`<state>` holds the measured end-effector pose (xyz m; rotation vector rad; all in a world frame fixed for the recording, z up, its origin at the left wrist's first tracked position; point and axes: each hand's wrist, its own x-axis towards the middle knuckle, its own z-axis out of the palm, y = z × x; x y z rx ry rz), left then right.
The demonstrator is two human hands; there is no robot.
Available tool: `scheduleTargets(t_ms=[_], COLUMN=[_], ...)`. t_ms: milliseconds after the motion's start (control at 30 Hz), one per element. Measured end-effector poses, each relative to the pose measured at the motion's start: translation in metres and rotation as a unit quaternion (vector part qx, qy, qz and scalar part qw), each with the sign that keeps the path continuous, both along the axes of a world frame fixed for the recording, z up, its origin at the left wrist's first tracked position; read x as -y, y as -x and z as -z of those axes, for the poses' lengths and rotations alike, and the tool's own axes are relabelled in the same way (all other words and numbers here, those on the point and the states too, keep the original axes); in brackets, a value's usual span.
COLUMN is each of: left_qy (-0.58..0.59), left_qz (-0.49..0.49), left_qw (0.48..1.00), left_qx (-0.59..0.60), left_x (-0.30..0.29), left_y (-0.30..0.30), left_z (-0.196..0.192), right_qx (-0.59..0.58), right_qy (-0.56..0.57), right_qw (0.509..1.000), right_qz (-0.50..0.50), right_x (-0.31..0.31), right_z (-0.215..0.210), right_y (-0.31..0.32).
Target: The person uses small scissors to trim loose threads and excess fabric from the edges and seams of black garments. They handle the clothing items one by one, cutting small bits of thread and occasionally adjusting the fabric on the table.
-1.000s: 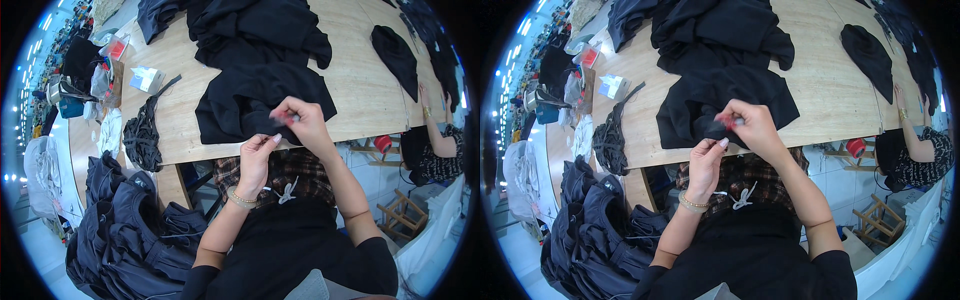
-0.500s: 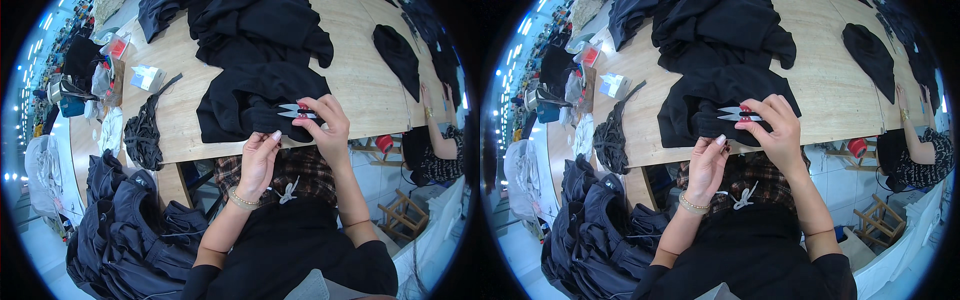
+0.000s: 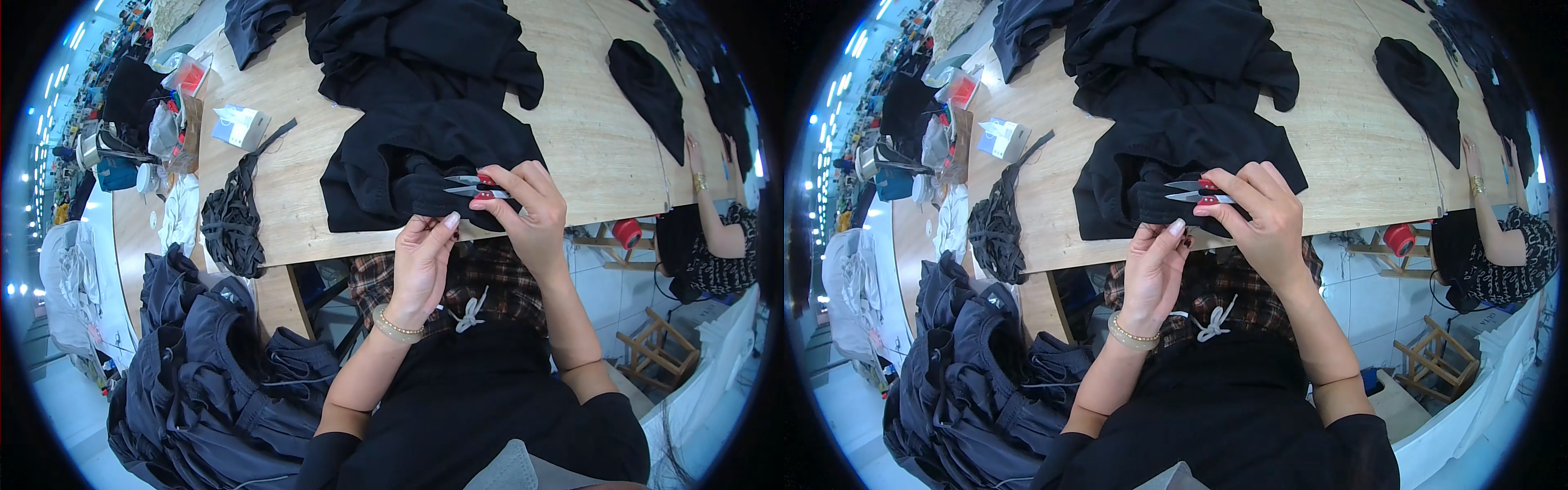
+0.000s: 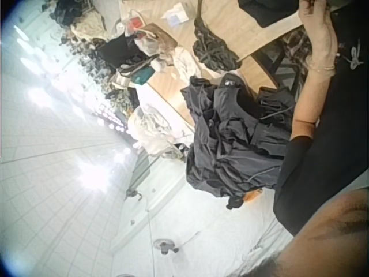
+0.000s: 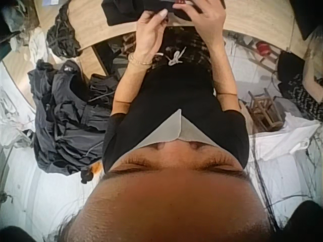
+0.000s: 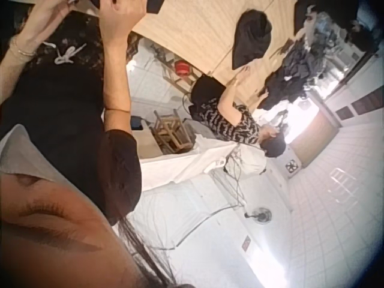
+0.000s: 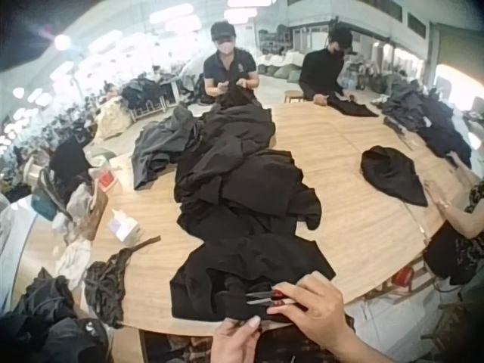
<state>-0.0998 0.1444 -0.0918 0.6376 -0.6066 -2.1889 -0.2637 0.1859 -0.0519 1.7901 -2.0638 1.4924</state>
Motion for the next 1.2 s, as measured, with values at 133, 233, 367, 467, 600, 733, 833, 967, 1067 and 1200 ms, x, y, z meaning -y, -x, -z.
scheduleTargets(t_ms=[133,233,367,467,600,733,833,967,1067,1200], left_qy=[-0.008,-0.011,-0.005,-0.008,-0.013,-0.004,-0.005,-0.014,-0.01,-0.026], left_qz=[0.003,0.007,0.005,0.006,0.005,0.004,0.006,0.003,0.003,0.007], left_qw=[1.0,1.0,1.0,1.0,1.0,1.0,1.0,1.0,1.0,0.999], left_qx=[-0.006,-0.01,-0.016,-0.026,-0.026,-0.024,-0.025,-0.018,-0.026,-0.026], left_x=[0.0,0.0,0.003,0.005,0.004,0.003,0.002,0.003,0.003,0.004], left_y=[-0.001,-0.001,0.0,-0.002,-0.002,-0.001,-0.002,0.0,0.0,-0.002], left_z=[-0.002,-0.003,-0.006,-0.006,-0.009,-0.008,-0.005,-0.009,-0.006,-0.005], right_qx=[-0.005,-0.002,0.039,0.061,0.047,0.046,0.05,0.046,0.046,0.101], right_qy=[0.008,0.006,0.006,-0.001,0.0,-0.009,-0.009,-0.006,-0.009,-0.01], right_qw=[1.0,1.0,0.999,0.998,0.999,0.999,0.999,0.999,0.996,0.994], right_qz=[0.003,0.003,-0.001,-0.002,-0.006,-0.004,-0.007,-0.013,-0.073,-0.051], right_x=[0.001,0.001,0.004,0.005,0.004,0.003,0.003,0.004,0.004,0.001], right_z=[0.001,0.0,-0.001,-0.001,-0.001,-0.002,-0.003,-0.003,-0.012,-0.008], right_y=[-0.002,-0.002,-0.005,-0.007,-0.004,-0.004,-0.004,-0.003,-0.007,-0.002])
